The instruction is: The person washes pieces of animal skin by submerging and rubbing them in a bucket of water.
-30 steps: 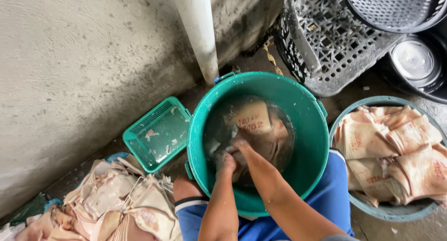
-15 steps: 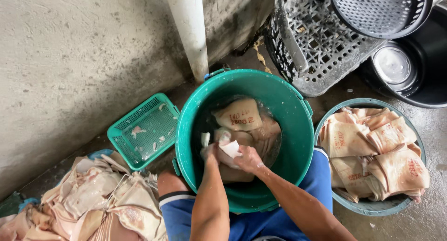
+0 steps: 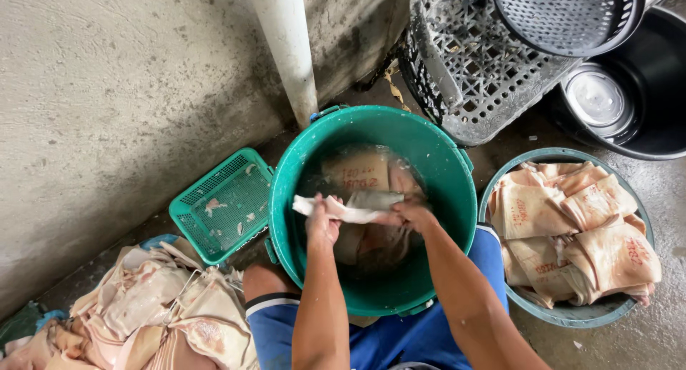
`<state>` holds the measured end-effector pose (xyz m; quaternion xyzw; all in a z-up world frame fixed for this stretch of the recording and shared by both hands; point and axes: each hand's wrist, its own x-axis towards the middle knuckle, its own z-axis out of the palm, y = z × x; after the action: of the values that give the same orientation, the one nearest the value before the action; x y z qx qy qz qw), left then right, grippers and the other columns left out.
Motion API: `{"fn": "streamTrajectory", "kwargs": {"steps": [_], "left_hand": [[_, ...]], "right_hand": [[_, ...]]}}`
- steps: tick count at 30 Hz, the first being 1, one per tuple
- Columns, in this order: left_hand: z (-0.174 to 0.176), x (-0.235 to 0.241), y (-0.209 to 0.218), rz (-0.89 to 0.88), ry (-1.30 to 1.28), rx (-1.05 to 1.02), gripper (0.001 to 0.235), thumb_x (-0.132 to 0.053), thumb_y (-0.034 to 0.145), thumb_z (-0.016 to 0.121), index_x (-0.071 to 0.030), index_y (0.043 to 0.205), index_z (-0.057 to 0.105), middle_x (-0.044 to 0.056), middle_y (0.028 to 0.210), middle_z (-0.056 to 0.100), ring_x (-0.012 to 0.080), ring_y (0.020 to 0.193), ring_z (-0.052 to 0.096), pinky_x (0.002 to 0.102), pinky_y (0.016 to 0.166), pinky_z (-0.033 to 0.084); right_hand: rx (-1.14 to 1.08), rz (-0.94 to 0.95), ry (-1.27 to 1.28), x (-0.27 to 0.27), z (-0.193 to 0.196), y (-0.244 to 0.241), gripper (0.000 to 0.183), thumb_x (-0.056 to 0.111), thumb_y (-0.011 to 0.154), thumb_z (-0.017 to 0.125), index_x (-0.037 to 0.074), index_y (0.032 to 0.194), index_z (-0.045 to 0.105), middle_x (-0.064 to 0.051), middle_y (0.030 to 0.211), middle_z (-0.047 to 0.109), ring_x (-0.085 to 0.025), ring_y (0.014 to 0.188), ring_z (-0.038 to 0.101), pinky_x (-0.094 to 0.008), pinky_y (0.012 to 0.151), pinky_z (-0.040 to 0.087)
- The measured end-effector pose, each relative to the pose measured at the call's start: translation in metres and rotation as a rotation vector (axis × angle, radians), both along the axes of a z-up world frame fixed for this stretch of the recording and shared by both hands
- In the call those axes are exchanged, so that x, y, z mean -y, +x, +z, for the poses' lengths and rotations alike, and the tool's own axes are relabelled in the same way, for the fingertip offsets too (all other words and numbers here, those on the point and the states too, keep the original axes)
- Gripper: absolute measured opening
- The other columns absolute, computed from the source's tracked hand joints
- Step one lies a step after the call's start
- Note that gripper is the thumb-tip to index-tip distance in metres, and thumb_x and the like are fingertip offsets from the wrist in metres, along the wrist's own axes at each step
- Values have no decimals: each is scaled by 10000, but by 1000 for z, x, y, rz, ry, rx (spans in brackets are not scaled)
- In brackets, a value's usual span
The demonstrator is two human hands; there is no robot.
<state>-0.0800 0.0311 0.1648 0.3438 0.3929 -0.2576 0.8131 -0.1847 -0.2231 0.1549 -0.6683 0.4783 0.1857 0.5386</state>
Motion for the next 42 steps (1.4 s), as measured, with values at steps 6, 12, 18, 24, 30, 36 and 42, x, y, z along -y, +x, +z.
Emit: {"fn": "streamTrajectory", "kwargs": {"steps": [6,12,18,24,30,36,42], "left_hand": [[-42,4,-38,-142,574,-349,451,-295,964,667,-47,1335,599,110,1243,682,291,1131,657,484,920,534],[-57,-3,-42,-15,773,-368,477,-315,941,700,-3,1295,627,142,1243,694,291,1080,674,445,890,552],[-63,-6,-39,34,717,-387,509,-334,918,733,41,1254,655,175,1243,707,290,1029,692,405,859,569],[-68,-16,-43,-13,715,-219,566,-297,912,661,13,1376,569,192,1375,630,317,1160,646,449,950,534],[-48,3,-22,-202,468,-118,804,-550,921,682,46,1447,560,192,1417,623,349,1254,615,464,1058,493],[-20,3,-1,-181,-386,-21,990,-755,774,585,-1,1414,537,199,1270,708,368,1163,663,466,966,535],[-66,0,-2,-250,93,-94,489,-186,871,678,-74,1346,650,92,1271,699,281,1129,621,456,940,537]], "right_hand": [[533,875,-668,-73,14,5,769,506,863,703,78,1466,490,-211,1529,439,-377,1426,384,-533,1182,322],[-15,1483,-565,-85,64,18,930,748,806,584,194,1524,375,-86,1651,263,-311,1530,198,-482,1242,208],[339,1404,-759,-78,51,27,743,564,908,488,146,1512,382,-122,1659,293,-302,1498,223,-517,1210,175],[285,1217,-786,-81,-9,26,747,340,898,582,67,1557,360,-252,1625,342,-396,1428,346,-519,1128,258],[404,867,-214,-79,12,64,690,172,838,625,32,1483,423,-224,1451,477,-355,1302,466,-486,1056,397],[439,939,-90,-49,78,93,669,237,881,566,28,1492,395,-213,1498,394,-376,1347,375,-545,1074,322],[208,1131,-702,-66,55,73,657,303,924,506,25,1502,366,-203,1546,311,-398,1392,284,-605,1091,246]]}}
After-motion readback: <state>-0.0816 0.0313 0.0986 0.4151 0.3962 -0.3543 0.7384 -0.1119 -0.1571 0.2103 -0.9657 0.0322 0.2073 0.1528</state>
